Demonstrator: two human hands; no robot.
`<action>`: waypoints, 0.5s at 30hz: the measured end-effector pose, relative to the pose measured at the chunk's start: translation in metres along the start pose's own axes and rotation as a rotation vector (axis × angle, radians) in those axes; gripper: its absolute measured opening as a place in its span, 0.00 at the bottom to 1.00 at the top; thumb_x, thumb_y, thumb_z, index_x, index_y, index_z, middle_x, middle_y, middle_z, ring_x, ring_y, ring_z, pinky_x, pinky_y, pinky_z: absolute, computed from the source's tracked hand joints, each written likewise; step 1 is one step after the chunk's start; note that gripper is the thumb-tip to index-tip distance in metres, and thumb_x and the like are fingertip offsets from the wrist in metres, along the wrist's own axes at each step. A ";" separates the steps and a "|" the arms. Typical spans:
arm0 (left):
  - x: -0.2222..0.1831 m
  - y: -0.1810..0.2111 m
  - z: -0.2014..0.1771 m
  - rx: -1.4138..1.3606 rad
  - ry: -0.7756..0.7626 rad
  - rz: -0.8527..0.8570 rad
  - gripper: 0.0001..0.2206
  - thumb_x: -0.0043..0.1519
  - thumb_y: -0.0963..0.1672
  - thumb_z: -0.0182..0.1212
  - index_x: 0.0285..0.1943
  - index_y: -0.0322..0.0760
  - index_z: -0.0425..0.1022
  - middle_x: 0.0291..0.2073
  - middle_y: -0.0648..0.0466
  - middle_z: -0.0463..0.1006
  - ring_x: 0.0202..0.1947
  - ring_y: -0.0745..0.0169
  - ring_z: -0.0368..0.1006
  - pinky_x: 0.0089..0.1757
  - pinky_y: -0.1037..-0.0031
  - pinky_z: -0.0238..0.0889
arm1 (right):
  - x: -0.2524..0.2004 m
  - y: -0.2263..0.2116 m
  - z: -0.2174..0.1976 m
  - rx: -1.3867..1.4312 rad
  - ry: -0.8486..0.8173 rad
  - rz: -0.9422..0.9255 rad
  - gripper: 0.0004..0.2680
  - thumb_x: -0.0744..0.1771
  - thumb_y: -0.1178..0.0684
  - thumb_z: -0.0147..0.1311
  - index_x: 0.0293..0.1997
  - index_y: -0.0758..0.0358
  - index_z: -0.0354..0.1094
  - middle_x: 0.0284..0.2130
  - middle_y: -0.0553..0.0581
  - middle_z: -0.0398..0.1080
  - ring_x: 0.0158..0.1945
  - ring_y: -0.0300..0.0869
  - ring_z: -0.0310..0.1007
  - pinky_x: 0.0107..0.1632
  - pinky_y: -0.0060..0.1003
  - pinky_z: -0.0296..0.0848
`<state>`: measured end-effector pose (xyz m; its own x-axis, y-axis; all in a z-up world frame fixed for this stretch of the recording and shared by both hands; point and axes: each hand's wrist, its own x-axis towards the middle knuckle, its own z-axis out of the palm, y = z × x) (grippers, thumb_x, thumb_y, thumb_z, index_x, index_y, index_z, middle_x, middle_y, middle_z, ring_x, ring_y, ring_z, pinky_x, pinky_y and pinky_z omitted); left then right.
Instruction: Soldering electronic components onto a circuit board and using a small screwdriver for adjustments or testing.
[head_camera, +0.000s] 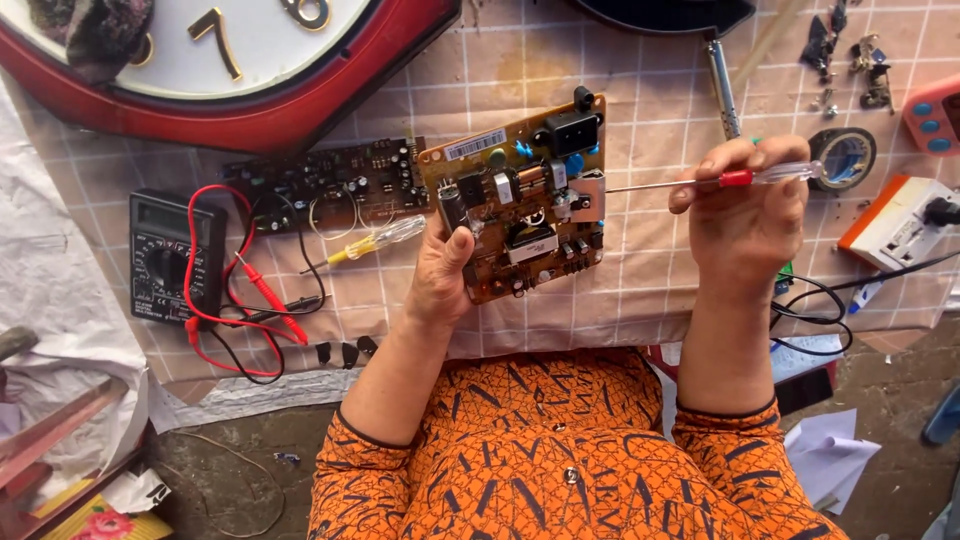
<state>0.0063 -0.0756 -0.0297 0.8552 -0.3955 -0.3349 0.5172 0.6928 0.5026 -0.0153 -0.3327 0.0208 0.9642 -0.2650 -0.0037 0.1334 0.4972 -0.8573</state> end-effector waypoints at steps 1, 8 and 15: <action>0.000 -0.001 -0.003 0.032 0.007 0.009 0.23 0.53 0.48 0.62 0.55 0.37 0.59 0.43 0.51 0.69 0.44 0.54 0.67 0.45 0.63 0.65 | 0.000 0.000 0.001 -0.014 0.018 -0.021 0.08 0.66 0.45 0.42 0.40 0.55 0.53 0.34 0.59 0.63 0.33 0.44 0.65 0.33 0.34 0.72; -0.001 -0.001 -0.002 -0.003 0.025 0.026 0.22 0.54 0.46 0.61 0.56 0.39 0.60 0.46 0.49 0.68 0.46 0.50 0.66 0.45 0.57 0.65 | 0.001 -0.003 0.014 -0.122 0.009 -0.201 0.07 0.66 0.49 0.43 0.39 0.57 0.50 0.30 0.60 0.60 0.25 0.46 0.63 0.28 0.32 0.69; 0.002 0.001 -0.004 0.164 0.126 0.028 0.26 0.51 0.49 0.64 0.56 0.39 0.61 0.42 0.55 0.69 0.43 0.58 0.64 0.47 0.67 0.61 | 0.000 -0.001 0.011 -0.163 -0.030 -0.236 0.08 0.66 0.48 0.43 0.38 0.58 0.49 0.30 0.61 0.60 0.30 0.46 0.65 0.29 0.33 0.70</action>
<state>0.0083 -0.0730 -0.0327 0.8637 -0.2918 -0.4109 0.5006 0.5908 0.6327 -0.0131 -0.3247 0.0274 0.9177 -0.3317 0.2186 0.3182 0.2846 -0.9043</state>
